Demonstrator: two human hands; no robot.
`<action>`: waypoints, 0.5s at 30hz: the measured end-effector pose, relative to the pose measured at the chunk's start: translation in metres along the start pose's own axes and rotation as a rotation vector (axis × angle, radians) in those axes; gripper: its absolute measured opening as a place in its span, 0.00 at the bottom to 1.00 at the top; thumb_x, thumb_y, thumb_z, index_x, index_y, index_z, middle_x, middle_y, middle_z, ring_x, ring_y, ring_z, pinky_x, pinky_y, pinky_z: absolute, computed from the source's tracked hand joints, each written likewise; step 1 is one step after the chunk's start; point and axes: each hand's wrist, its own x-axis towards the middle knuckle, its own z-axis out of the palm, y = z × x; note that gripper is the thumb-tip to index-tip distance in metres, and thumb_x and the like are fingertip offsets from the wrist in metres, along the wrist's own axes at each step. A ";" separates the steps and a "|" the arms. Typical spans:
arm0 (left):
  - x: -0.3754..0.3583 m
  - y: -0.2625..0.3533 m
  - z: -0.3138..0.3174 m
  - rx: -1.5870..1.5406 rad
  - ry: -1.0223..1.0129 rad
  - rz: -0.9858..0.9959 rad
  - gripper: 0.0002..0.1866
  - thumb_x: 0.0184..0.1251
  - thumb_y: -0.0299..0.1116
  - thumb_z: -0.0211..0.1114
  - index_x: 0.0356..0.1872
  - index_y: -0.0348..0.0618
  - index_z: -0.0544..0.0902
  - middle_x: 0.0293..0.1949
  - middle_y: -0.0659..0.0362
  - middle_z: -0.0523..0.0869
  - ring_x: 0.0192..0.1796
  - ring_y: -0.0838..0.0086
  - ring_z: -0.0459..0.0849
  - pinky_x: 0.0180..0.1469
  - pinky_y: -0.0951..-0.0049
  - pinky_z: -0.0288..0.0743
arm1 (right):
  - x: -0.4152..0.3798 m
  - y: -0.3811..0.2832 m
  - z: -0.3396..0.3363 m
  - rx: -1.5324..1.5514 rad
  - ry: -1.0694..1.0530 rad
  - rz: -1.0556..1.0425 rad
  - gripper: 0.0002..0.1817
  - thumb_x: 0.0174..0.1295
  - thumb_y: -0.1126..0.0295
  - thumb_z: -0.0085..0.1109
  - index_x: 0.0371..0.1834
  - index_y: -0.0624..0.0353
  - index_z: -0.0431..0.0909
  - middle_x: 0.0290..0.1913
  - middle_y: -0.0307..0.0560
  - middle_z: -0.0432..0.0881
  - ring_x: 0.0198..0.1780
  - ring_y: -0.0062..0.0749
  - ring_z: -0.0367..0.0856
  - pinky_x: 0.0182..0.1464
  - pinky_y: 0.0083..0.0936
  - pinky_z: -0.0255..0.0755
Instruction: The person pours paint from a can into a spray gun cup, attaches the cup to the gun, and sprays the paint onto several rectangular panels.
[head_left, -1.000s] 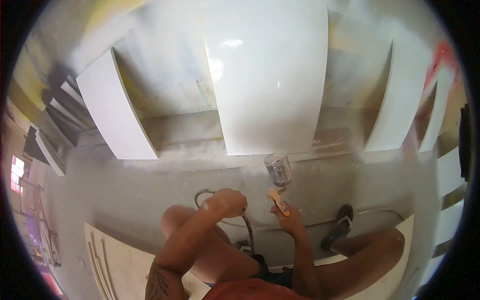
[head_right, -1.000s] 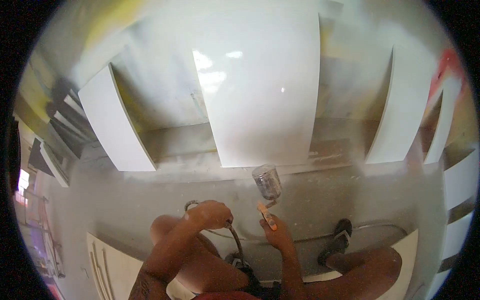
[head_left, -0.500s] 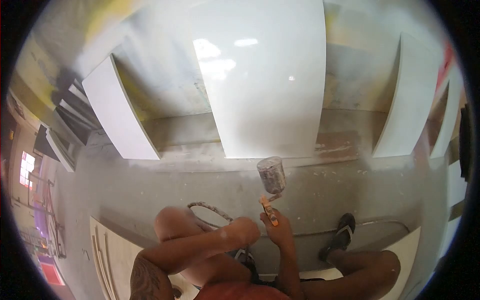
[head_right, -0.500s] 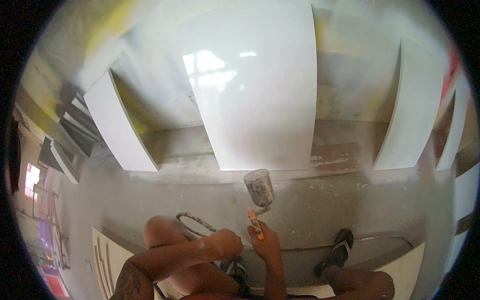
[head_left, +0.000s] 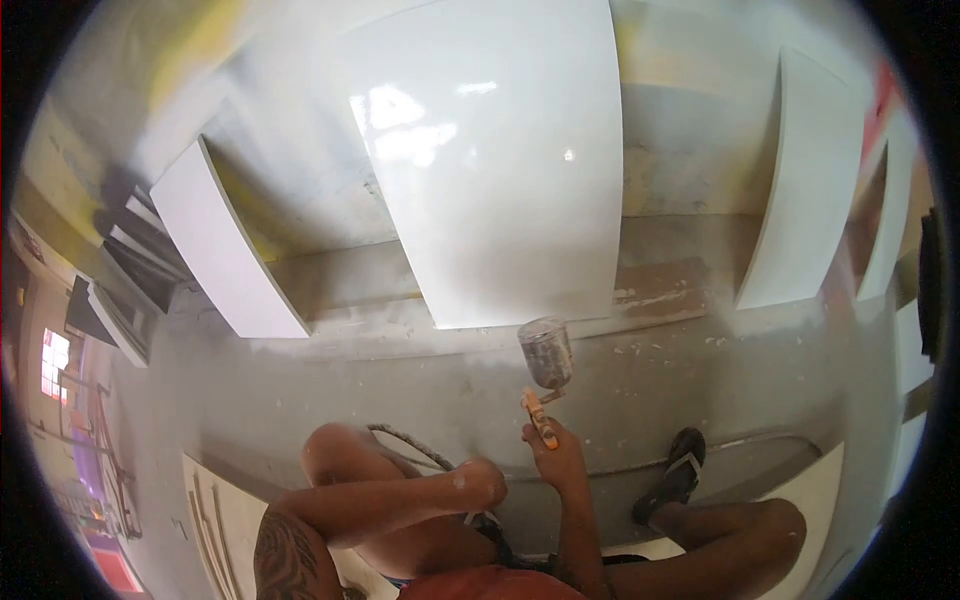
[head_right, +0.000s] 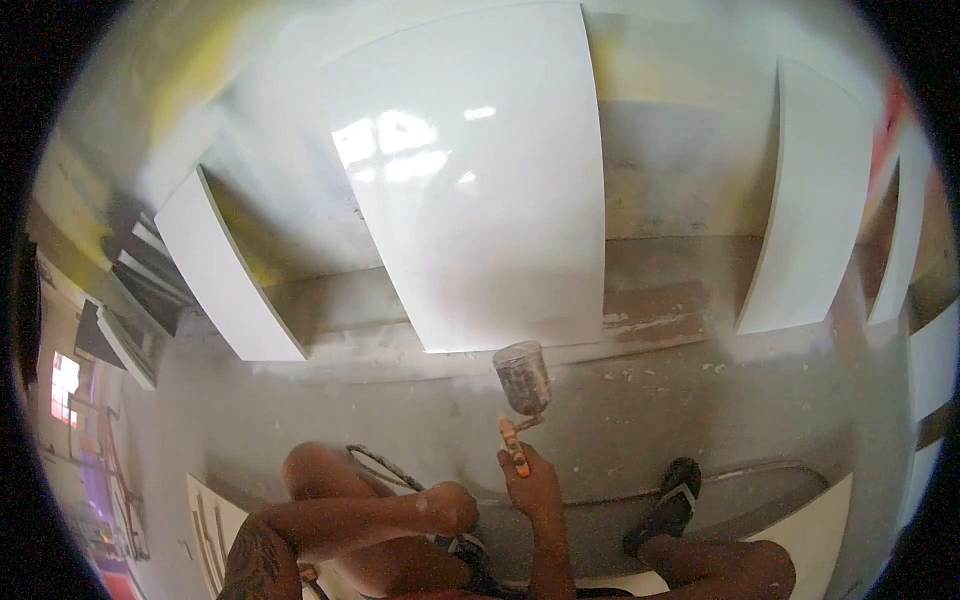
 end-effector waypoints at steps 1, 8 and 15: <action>-0.004 0.001 -0.006 0.000 0.017 -0.003 0.09 0.61 0.32 0.67 0.41 0.46 0.90 0.41 0.54 0.90 0.46 0.58 0.89 0.43 0.57 0.83 | 0.001 -0.002 -0.003 -0.021 -0.011 0.016 0.21 0.69 0.54 0.59 0.52 0.61 0.81 0.37 0.52 0.86 0.38 0.39 0.85 0.43 0.38 0.76; -0.032 -0.015 -0.028 -0.025 0.154 0.037 0.07 0.59 0.31 0.68 0.38 0.45 0.90 0.38 0.54 0.90 0.44 0.58 0.90 0.42 0.56 0.83 | 0.005 0.003 0.003 -0.042 -0.031 -0.001 0.20 0.69 0.54 0.58 0.52 0.60 0.81 0.37 0.53 0.86 0.38 0.41 0.85 0.43 0.39 0.76; -0.084 -0.004 -0.036 -0.050 0.208 -0.036 0.09 0.58 0.32 0.67 0.38 0.47 0.91 0.38 0.54 0.91 0.43 0.59 0.90 0.41 0.60 0.84 | 0.007 0.006 0.013 0.020 0.002 -0.018 0.21 0.70 0.53 0.57 0.50 0.61 0.81 0.39 0.53 0.86 0.40 0.42 0.85 0.44 0.40 0.76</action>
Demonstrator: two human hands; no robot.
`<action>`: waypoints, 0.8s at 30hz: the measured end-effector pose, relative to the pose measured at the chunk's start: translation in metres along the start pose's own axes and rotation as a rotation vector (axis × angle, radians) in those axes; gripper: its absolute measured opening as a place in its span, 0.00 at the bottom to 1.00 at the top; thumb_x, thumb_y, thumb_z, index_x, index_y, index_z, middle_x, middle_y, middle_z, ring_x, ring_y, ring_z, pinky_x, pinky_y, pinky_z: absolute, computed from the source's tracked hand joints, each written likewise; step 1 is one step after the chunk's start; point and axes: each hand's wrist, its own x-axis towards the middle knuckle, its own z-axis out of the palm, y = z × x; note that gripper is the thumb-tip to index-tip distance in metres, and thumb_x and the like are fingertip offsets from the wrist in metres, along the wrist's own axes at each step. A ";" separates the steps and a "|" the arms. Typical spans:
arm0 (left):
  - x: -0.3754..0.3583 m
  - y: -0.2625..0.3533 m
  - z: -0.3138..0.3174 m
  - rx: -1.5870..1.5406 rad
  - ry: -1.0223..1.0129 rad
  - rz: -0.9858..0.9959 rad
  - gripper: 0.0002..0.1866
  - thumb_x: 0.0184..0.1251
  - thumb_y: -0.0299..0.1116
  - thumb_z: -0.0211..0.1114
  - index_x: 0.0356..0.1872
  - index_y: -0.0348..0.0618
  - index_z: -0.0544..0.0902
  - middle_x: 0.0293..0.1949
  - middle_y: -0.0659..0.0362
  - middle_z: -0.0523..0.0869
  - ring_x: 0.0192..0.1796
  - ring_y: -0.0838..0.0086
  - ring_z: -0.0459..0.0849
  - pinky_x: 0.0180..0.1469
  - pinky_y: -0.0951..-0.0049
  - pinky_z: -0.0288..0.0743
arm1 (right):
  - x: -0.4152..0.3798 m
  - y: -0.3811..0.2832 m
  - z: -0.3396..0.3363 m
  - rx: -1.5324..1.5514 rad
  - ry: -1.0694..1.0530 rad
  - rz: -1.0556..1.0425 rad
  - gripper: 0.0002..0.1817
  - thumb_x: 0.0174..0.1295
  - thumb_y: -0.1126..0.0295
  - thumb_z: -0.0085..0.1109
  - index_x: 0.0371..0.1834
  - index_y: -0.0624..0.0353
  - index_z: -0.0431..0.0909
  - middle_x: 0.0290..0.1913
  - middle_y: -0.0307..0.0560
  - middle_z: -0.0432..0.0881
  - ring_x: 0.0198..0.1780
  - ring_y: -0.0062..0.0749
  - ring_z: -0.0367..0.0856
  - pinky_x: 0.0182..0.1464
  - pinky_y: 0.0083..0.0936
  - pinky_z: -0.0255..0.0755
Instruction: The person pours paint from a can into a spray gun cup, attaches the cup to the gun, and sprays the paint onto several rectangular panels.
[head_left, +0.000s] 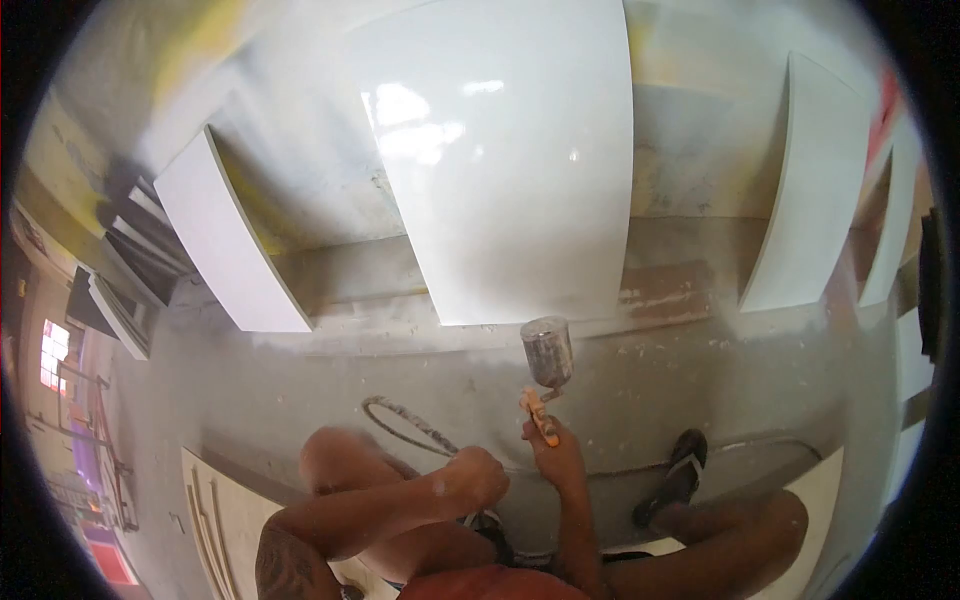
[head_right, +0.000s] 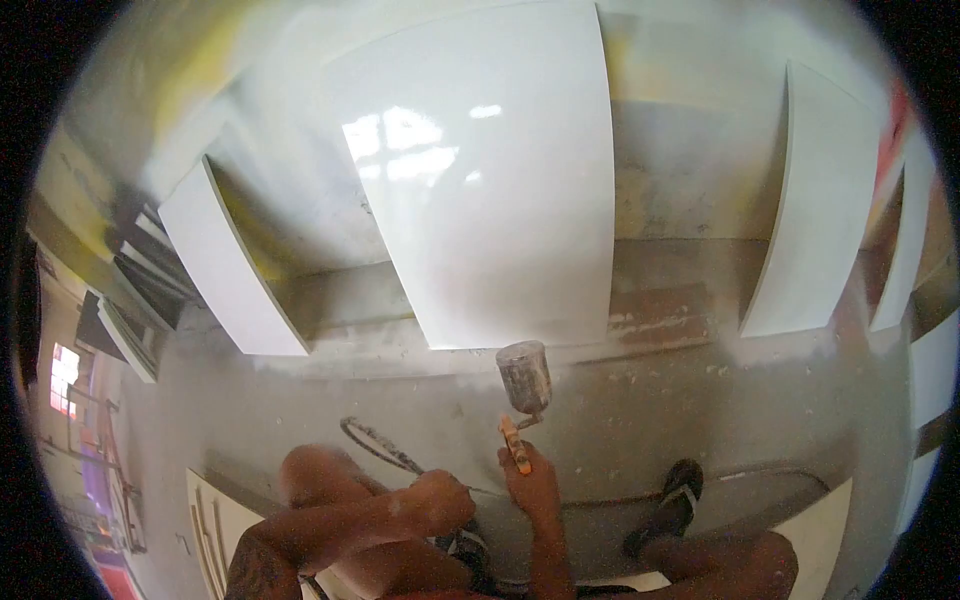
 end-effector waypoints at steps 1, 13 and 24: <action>-0.008 0.001 0.004 -0.012 0.046 0.002 0.09 0.59 0.31 0.66 0.38 0.46 0.91 0.38 0.53 0.91 0.42 0.59 0.90 0.40 0.60 0.84 | -0.001 0.000 0.001 -0.003 -0.009 -0.016 0.21 0.70 0.53 0.57 0.50 0.62 0.80 0.39 0.53 0.86 0.41 0.43 0.85 0.45 0.40 0.76; -0.035 -0.020 0.010 -0.045 0.128 0.024 0.07 0.58 0.31 0.64 0.33 0.44 0.90 0.35 0.53 0.90 0.40 0.60 0.90 0.41 0.61 0.84 | -0.005 -0.015 0.012 -0.060 -0.099 -0.008 0.21 0.70 0.54 0.57 0.51 0.62 0.80 0.39 0.55 0.86 0.41 0.44 0.85 0.46 0.40 0.75; -0.027 -0.023 0.030 -0.038 0.144 0.084 0.10 0.53 0.31 0.73 0.38 0.47 0.91 0.38 0.57 0.90 0.44 0.61 0.90 0.43 0.62 0.83 | 0.000 -0.026 0.028 -0.040 -0.118 -0.061 0.19 0.71 0.56 0.57 0.46 0.65 0.80 0.34 0.48 0.83 0.37 0.34 0.81 0.43 0.34 0.73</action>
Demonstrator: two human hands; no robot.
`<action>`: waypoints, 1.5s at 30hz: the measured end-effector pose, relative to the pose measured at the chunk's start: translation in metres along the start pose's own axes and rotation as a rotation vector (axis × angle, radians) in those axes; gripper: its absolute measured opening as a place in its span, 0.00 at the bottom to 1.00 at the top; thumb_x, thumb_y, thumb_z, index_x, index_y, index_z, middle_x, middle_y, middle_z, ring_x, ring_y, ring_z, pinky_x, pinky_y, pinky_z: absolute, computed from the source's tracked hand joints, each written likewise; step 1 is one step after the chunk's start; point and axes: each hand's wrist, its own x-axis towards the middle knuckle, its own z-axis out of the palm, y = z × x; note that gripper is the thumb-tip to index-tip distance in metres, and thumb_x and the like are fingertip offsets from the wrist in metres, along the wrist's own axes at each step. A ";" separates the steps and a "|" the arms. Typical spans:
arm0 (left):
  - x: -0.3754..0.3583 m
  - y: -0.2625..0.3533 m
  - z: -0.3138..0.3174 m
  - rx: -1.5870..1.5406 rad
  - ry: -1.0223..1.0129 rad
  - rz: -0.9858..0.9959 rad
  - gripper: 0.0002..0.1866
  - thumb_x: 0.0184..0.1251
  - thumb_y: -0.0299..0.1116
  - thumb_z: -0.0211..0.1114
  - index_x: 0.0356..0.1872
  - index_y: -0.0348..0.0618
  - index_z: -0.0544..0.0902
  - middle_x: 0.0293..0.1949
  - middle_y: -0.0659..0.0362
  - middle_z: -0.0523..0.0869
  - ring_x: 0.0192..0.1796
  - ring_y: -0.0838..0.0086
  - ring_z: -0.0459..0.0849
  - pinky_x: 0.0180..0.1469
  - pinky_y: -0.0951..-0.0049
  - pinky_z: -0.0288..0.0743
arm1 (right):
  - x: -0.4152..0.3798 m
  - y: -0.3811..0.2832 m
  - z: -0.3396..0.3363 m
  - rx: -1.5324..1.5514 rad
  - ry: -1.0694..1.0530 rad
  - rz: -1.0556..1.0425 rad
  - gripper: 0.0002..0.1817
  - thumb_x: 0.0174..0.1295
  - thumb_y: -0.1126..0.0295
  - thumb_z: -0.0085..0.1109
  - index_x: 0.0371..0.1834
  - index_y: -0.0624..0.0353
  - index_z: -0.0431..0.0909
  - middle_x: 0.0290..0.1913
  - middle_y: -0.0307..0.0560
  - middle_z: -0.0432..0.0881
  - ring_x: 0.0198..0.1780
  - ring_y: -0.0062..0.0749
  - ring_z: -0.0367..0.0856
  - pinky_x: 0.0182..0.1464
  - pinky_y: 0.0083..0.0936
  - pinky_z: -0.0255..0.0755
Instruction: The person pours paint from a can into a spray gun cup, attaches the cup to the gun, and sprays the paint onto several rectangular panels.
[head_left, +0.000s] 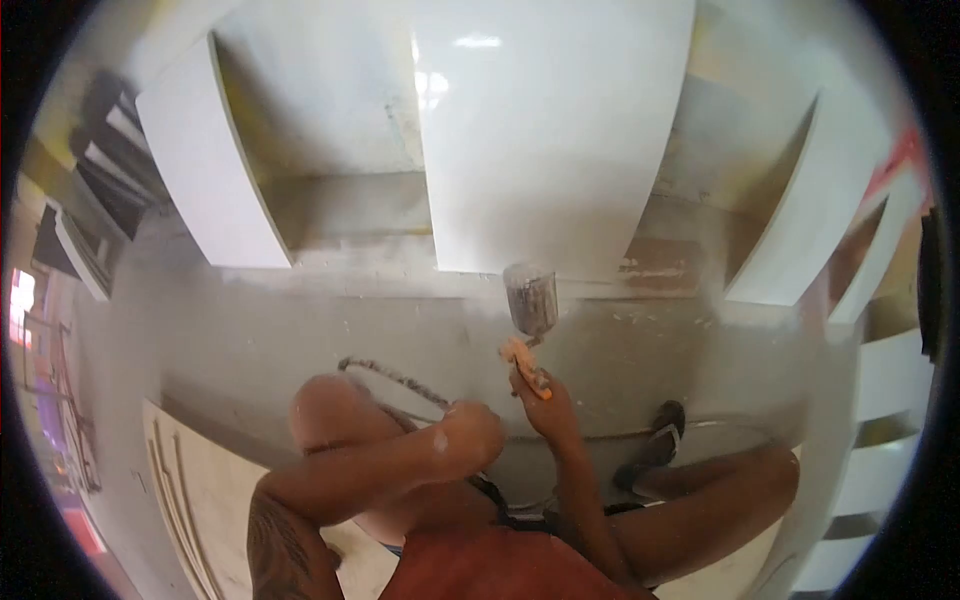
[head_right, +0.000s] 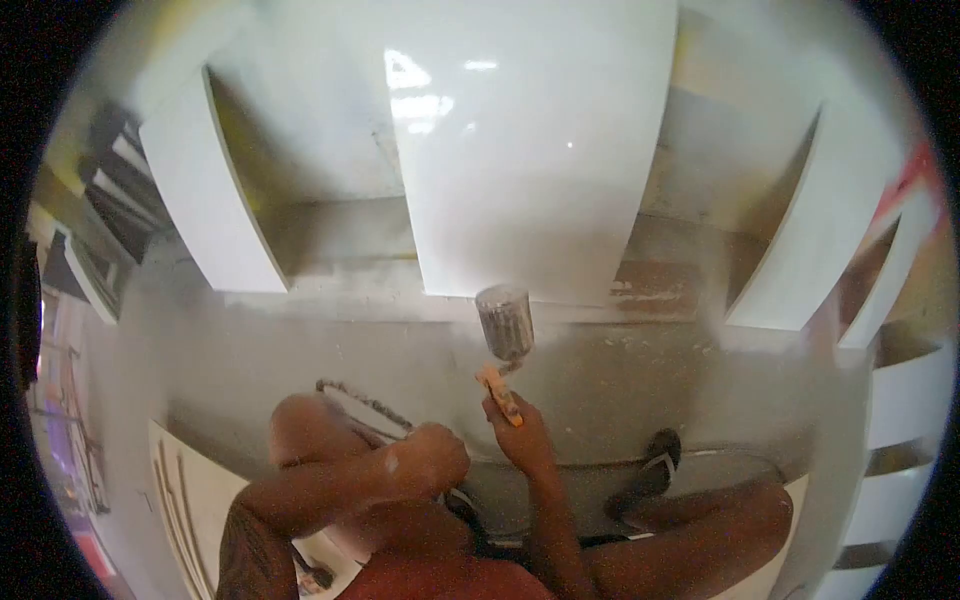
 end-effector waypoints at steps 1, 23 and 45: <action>-0.004 0.002 0.000 0.052 0.050 0.051 0.12 0.52 0.32 0.74 0.40 0.48 0.91 0.39 0.58 0.90 0.45 0.61 0.89 0.42 0.62 0.83 | 0.001 -0.008 0.004 0.044 0.007 -0.017 0.19 0.71 0.56 0.57 0.44 0.65 0.79 0.33 0.46 0.82 0.35 0.32 0.79 0.41 0.33 0.73; -0.030 -0.022 0.010 -0.152 0.079 -0.082 0.09 0.58 0.31 0.67 0.37 0.43 0.90 0.38 0.52 0.91 0.43 0.59 0.91 0.42 0.60 0.85 | 0.030 -0.001 0.044 -0.003 -0.007 -0.055 0.19 0.70 0.57 0.60 0.45 0.66 0.80 0.34 0.46 0.82 0.37 0.31 0.79 0.44 0.32 0.74; -0.063 -0.046 -0.009 -0.235 0.281 -0.106 0.14 0.60 0.42 0.71 0.35 0.39 0.89 0.37 0.48 0.89 0.44 0.52 0.89 0.44 0.56 0.84 | 0.056 -0.184 -0.032 -0.048 0.278 -0.415 0.13 0.70 0.56 0.60 0.38 0.54 0.78 0.28 0.32 0.75 0.26 0.15 0.71 0.28 0.18 0.68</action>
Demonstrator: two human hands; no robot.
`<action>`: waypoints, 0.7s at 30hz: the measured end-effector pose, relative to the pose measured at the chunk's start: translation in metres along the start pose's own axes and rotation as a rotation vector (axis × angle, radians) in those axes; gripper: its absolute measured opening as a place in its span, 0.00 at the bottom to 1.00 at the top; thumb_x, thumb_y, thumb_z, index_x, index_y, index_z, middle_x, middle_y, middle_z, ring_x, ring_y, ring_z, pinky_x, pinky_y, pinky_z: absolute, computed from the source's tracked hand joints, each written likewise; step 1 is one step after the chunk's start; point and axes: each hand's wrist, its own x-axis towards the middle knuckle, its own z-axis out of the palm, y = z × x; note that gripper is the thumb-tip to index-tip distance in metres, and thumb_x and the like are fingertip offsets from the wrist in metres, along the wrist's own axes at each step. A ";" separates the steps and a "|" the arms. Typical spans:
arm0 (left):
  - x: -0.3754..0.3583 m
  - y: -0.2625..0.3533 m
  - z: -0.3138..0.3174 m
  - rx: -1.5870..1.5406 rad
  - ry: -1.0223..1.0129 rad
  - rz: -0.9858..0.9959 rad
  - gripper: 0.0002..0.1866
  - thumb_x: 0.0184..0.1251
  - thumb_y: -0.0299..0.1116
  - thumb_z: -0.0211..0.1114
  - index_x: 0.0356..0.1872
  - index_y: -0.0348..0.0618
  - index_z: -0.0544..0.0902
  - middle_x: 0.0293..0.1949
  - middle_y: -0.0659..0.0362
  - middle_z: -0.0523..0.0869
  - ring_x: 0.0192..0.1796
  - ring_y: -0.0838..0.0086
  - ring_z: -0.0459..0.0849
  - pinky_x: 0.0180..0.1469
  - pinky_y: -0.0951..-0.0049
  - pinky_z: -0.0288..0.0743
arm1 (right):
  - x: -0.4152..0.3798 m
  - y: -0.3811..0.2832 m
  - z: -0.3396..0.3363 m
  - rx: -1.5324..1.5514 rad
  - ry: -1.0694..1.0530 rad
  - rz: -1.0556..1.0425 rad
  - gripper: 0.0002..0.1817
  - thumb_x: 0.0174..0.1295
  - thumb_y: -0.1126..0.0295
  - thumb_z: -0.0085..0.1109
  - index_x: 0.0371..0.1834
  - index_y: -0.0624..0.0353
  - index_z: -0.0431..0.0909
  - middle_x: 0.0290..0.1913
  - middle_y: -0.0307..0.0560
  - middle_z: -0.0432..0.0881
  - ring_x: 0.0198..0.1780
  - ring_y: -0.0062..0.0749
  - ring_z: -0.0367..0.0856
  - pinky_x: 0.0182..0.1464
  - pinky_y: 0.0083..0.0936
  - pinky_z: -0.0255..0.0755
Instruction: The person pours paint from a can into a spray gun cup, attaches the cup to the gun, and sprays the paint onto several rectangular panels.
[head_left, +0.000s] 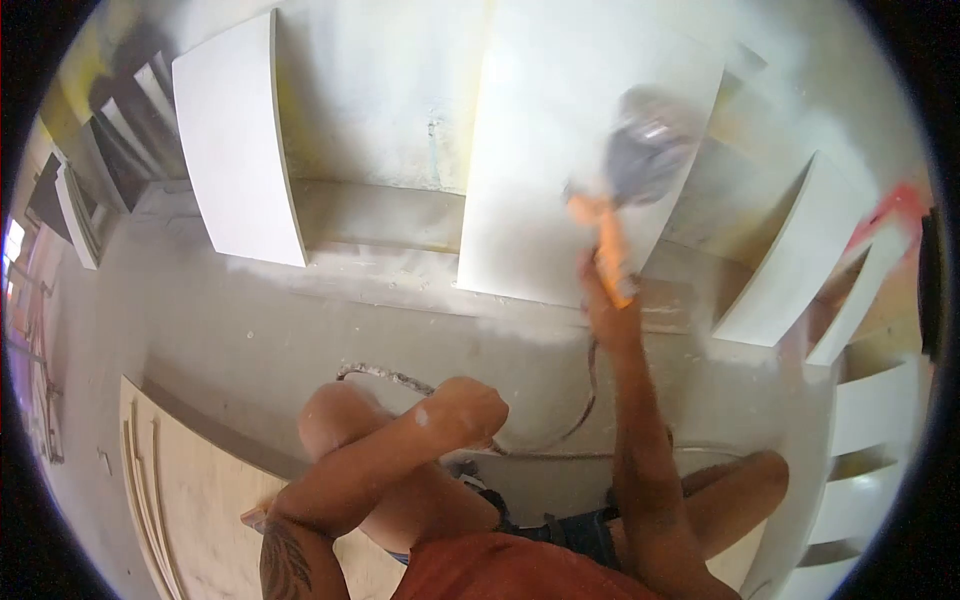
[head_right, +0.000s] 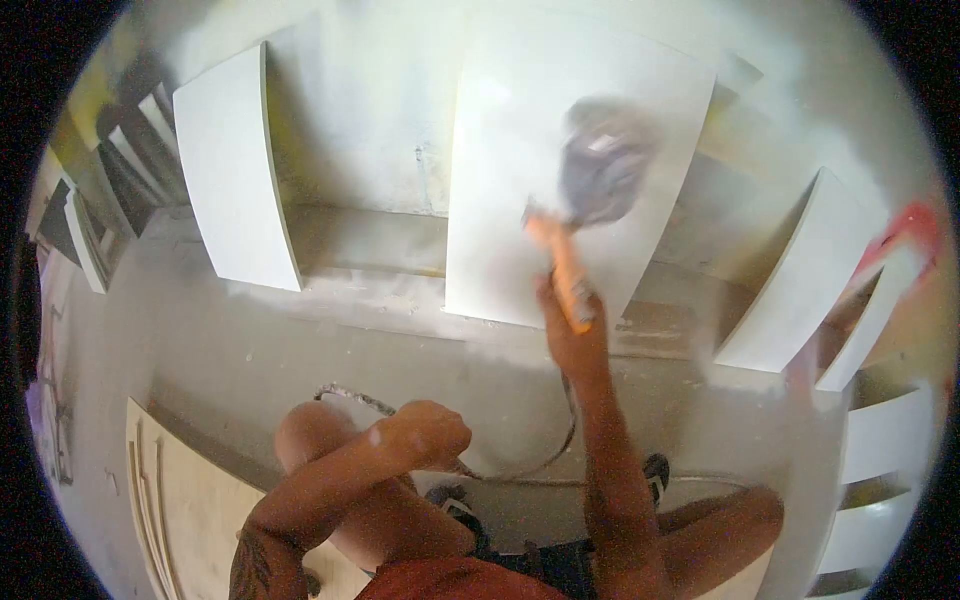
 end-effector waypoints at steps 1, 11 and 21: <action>0.003 0.000 0.003 0.017 -0.029 -0.003 0.15 0.60 0.43 0.71 0.36 0.40 0.89 0.38 0.48 0.89 0.44 0.53 0.89 0.45 0.56 0.84 | -0.008 0.035 0.006 -0.049 -0.036 -0.100 0.14 0.70 0.55 0.60 0.39 0.55 0.78 0.28 0.33 0.76 0.25 0.18 0.71 0.30 0.23 0.70; 0.006 0.008 0.000 0.016 -0.090 0.097 0.18 0.58 0.46 0.72 0.36 0.41 0.89 0.37 0.48 0.89 0.45 0.52 0.88 0.47 0.56 0.82 | -0.026 0.062 0.019 -0.157 -0.165 0.235 0.21 0.67 0.55 0.62 0.43 0.67 0.81 0.31 0.49 0.83 0.35 0.32 0.81 0.39 0.34 0.75; 0.015 -0.004 0.002 -0.023 0.039 -0.017 0.16 0.57 0.44 0.73 0.35 0.39 0.89 0.36 0.48 0.89 0.44 0.52 0.88 0.46 0.58 0.82 | 0.045 -0.006 -0.007 0.201 0.176 -0.332 0.14 0.71 0.62 0.60 0.44 0.64 0.80 0.29 0.38 0.79 0.31 0.20 0.75 0.34 0.25 0.72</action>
